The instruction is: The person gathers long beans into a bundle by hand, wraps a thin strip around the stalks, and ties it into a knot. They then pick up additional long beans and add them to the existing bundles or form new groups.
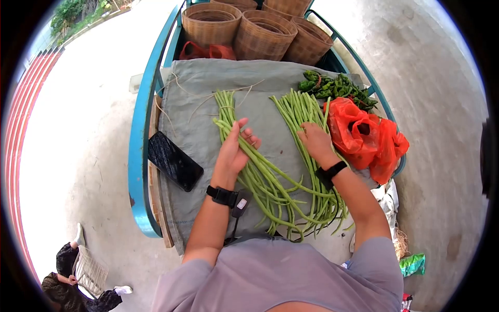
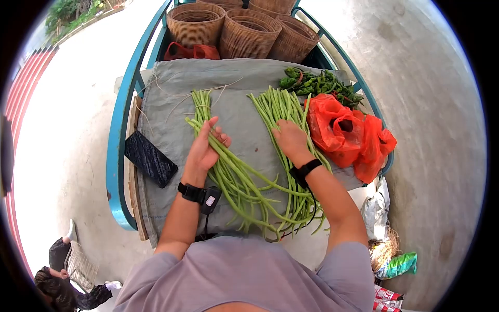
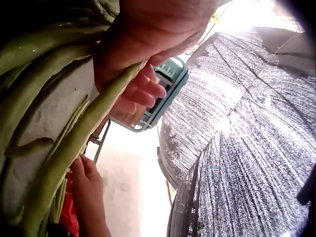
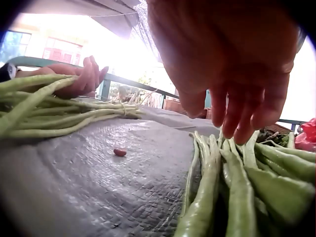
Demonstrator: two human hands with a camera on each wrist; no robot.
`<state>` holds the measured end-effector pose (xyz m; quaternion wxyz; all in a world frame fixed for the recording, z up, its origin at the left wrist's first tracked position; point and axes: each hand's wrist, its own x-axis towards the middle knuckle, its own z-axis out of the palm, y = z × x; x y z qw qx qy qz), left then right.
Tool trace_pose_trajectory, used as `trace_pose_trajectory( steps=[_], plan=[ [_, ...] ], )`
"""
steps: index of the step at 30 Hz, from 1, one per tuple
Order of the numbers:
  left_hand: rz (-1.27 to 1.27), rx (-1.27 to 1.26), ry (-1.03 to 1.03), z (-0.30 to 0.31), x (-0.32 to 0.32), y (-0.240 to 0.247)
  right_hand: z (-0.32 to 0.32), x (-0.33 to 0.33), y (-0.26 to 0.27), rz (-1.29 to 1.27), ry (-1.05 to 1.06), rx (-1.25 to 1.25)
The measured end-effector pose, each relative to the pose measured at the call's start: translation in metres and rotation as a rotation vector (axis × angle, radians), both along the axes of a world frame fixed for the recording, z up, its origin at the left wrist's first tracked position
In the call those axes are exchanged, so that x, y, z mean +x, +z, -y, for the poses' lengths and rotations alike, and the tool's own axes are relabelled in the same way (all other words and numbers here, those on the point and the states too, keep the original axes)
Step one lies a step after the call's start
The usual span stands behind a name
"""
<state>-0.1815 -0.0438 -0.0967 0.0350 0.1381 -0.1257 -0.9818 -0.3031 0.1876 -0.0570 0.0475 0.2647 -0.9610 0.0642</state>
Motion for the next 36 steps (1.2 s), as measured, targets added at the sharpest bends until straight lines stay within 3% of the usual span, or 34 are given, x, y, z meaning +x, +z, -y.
trace_pose_trajectory(
  steps=[3, 6, 10, 11, 14, 19, 22, 28, 31, 34, 36],
  plan=[
    [0.004, -0.043, -0.009, 0.0, 0.001, -0.001, 0.02, -0.007, -0.019, -0.043, -0.167, 0.19],
    [-0.017, -0.071, -0.024, 0.0, 0.002, -0.001, 0.009, -0.018, -0.029, 0.09, -0.2, 0.017],
    [-0.069, -0.109, -0.062, -0.001, 0.003, 0.004, -0.001, -0.018, -0.022, 0.277, -0.214, -0.411],
    [-0.082, -0.105, -0.07, -0.002, 0.003, 0.005, -0.001, -0.012, -0.025, 0.345, -0.205, -0.671],
    [-0.061, -0.095, -0.071, -0.005, 0.001, 0.004, 0.023, 0.04, 0.01, 0.474, -0.117, -0.899],
    [-0.065, -0.062, -0.02, -0.01, -0.002, 0.006, 0.048, 0.096, 0.013, 0.147, 0.154, -0.616],
    [-0.143, -0.031, -0.018, -0.007, 0.0, 0.008, 0.05, 0.109, 0.003, 0.136, 0.202, -0.58],
    [-0.109, -0.061, -0.025, -0.006, 0.001, 0.004, 0.048, 0.111, 0.009, 0.253, 0.247, -0.663],
    [-0.167, -0.05, -0.054, -0.004, -0.001, -0.004, 0.045, 0.111, 0.007, 0.384, 0.203, -0.738],
    [-0.19, -0.055, -0.071, -0.004, 0.001, 0.004, 0.045, 0.112, 0.007, 0.672, 0.043, -0.883],
    [-0.197, -0.073, -0.073, -0.006, 0.005, 0.014, 0.046, 0.113, 0.008, 0.701, 0.032, -0.903]
  ],
)
